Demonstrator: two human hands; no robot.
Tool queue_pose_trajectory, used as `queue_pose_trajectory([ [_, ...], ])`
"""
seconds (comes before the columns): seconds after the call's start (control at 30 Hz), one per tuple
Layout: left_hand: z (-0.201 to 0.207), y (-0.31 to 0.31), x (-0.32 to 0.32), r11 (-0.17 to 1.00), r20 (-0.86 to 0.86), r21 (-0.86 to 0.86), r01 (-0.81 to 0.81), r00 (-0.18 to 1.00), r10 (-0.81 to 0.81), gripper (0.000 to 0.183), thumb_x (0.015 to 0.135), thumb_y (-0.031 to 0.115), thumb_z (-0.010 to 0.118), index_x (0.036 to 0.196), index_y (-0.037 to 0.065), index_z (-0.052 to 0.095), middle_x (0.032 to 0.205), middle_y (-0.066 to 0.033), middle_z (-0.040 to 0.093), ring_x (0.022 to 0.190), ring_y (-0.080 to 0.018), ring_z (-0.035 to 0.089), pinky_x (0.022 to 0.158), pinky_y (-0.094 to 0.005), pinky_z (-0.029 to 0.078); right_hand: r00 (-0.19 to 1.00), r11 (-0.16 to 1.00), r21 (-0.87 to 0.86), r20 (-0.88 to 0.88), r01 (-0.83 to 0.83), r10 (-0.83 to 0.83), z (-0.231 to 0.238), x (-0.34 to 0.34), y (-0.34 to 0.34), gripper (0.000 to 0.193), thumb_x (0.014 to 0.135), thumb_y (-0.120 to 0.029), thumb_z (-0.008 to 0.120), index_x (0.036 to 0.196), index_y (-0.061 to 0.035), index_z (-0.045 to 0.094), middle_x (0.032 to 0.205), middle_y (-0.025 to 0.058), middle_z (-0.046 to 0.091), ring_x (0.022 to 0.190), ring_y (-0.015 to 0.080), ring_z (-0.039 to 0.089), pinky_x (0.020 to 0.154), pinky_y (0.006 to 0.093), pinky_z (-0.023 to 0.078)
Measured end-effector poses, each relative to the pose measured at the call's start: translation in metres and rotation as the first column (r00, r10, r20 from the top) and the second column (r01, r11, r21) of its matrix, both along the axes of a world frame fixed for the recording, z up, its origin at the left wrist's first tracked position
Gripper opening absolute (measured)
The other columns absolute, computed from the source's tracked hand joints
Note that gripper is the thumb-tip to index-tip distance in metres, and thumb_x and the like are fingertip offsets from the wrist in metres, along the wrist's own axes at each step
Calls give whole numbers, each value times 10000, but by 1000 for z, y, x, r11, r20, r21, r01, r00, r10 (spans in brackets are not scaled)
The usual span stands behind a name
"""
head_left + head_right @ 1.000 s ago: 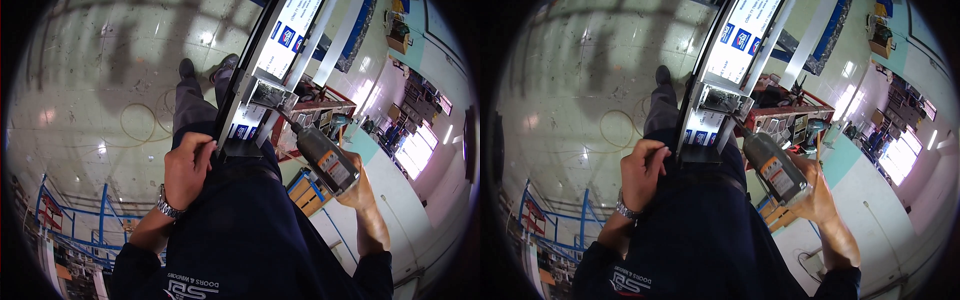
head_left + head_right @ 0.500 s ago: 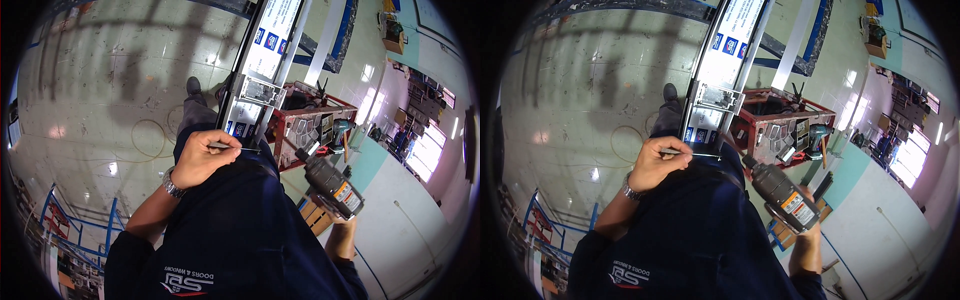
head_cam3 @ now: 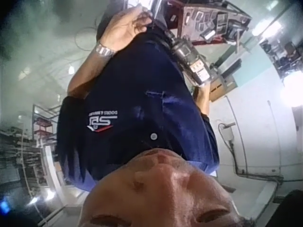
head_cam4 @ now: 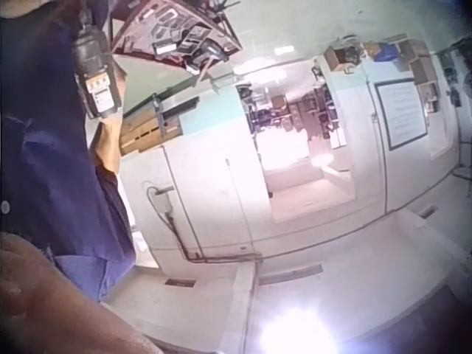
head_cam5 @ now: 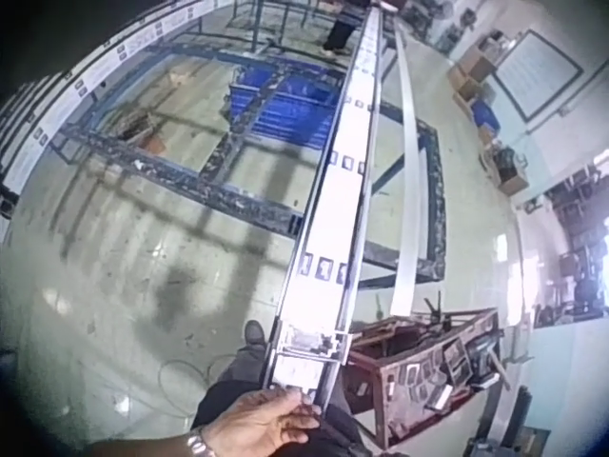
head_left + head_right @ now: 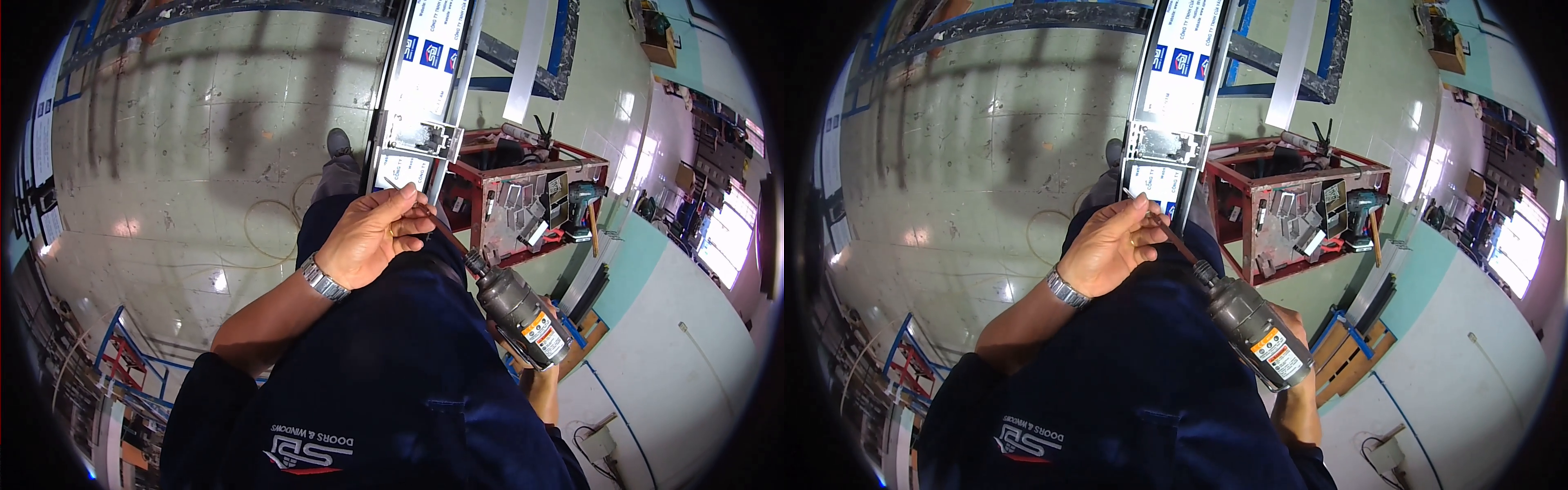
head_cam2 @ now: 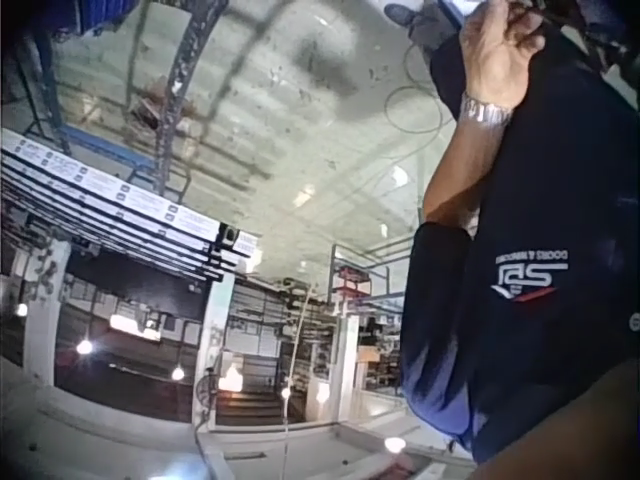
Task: The person assembles metal brackets onto a long metal frame by securing them with screws using a power drill and an impact driver.
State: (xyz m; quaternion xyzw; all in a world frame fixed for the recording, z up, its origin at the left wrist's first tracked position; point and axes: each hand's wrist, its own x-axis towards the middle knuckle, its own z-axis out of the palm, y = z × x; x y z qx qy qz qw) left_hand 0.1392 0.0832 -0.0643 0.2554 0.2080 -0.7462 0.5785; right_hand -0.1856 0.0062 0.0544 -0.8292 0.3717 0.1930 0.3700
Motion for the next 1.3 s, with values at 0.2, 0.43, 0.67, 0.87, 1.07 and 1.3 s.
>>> queue_pose_trajectory([
  [0.2,0,-8,-9,1000,-14,27,-9,1000,9,226,998,296,636,1013,78,692,919,-39,732,818,-129,723,666,-279,576,933,965,155,259,214,-248,13,30,-10,576,732,-238,864,1238,-152,603,1096,57,664,1030,306,616,950,409,456],
  [0.43,-14,-27,-24,999,22,-30,36,999,-35,204,1017,285,606,1037,98,684,924,-1,707,804,-84,672,709,-241,514,936,988,-71,336,134,-103,23,53,-21,363,723,-135,866,1030,-37,701,902,138,704,736,288,682,703,354,536],
  [0.67,-28,-77,-39,997,-14,-49,-57,998,56,236,1023,319,592,1053,105,686,966,16,698,775,-56,633,662,-237,477,926,923,106,37,371,-376,33,93,-56,195,857,-111,739,1047,-67,718,822,67,697,756,221,683,716,355,538],
  [0.87,-32,-92,-36,995,-20,34,-90,996,91,257,1047,322,542,1049,113,692,912,24,693,711,-46,609,624,-228,449,956,956,10,33,293,-293,29,121,-80,233,831,-103,763,1047,-35,708,881,111,700,770,263,676,716,373,545],
  [1.07,-28,-87,-31,995,-32,-6,-103,994,103,279,1055,297,523,1064,79,696,811,13,684,663,-72,618,606,-248,470,1000,998,-56,-14,7,-8,46,151,-99,252,807,-89,755,1048,-33,710,918,145,705,782,324,670,756,406,542],
  [1.3,-11,-23,8,994,984,-110,1,-138,109,267,899,136,691,1137,21,653,1004,-123,666,867,-304,637,784,-390,525,964,970,-122,-192,-209,183,53,161,-126,361,780,-136,827,1100,-47,687,995,135,642,849,278,634,764,369,512],
])
